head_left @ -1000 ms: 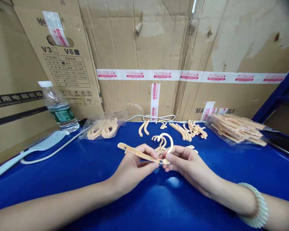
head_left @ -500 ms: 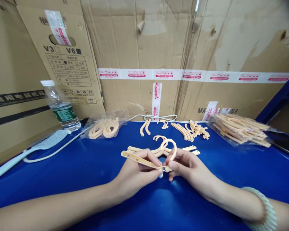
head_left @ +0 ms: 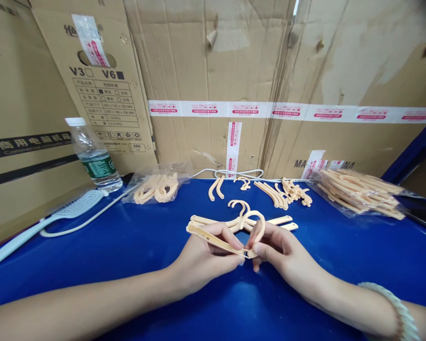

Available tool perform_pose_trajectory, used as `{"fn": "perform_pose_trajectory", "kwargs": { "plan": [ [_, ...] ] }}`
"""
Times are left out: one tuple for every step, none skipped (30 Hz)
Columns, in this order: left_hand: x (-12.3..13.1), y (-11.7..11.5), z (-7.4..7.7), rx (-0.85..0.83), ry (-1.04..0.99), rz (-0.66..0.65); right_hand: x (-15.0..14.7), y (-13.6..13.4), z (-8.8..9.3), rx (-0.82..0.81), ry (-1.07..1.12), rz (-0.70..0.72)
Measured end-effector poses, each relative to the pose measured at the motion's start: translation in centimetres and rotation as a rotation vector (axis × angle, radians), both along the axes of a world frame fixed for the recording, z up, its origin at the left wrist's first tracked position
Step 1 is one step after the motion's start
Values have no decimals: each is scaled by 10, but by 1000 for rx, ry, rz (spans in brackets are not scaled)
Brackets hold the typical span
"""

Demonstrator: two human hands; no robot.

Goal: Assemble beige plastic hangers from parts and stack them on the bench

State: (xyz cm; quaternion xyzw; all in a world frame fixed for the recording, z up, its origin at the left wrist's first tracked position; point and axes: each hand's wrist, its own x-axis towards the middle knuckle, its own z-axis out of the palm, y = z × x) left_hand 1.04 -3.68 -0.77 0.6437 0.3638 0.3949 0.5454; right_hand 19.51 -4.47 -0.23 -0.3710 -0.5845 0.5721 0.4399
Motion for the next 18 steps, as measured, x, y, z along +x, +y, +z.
{"fn": "perform_pose_trajectory", "kwargs": {
  "plan": [
    [0, 0, 0, -11, -4, -1, 0, 0, 0, 7, -5, 0],
    [1, 0, 1, -20, -7, -3, -1, 0, 0, 14, -10, -2],
    [1, 0, 1, -27, -11, -4, -1, 0, 0, 21, -15, -6],
    [1, -1, 2, -33, -15, -4, -1, 0, 0, 29, -20, -9],
    [1, -1, 2, -38, -19, -3, -1, 0, 0, 37, -25, -11],
    [1, -1, 2, -40, -20, -1, -2, 0, 1, 45, -29, -10],
    [1, -1, 3, -39, -19, 1, -2, 0, 1, 52, -33, -7],
    [1, -2, 3, -36, -18, 5, -2, 0, 2, 57, -37, -4],
    [1, -2, 3, -31, -17, 10, -2, 0, 2, 62, -41, -4],
    [2, -2, 4, -28, -15, 13, -2, 0, 3, 66, -46, -8],
    [2, -2, 4, -30, -16, 14, -3, -1, 3, 70, -50, -12],
    [2, -2, 4, -38, -21, 13, -3, -1, 3, 76, -54, -14],
    [2, -2, 5, -52, -31, 10, -3, -1, 3, 84, -55, -19],
    [2, -3, 5, -71, -46, 8, -3, -1, 4, 90, -55, -21],
    [3, -3, 6, -91, -63, 3, -3, -1, 4, 95, -55, -21],
    [3, -4, 6, -106, -79, 2, -4, -2, 3, 99, -55, -21],
    [3, -4, 6, -112, -89, 3, -4, -2, 3, 102, -56, -23],
    [4, -4, 6, -110, -90, 7, -5, -2, 3, 106, -57, -26]
  ]
}}
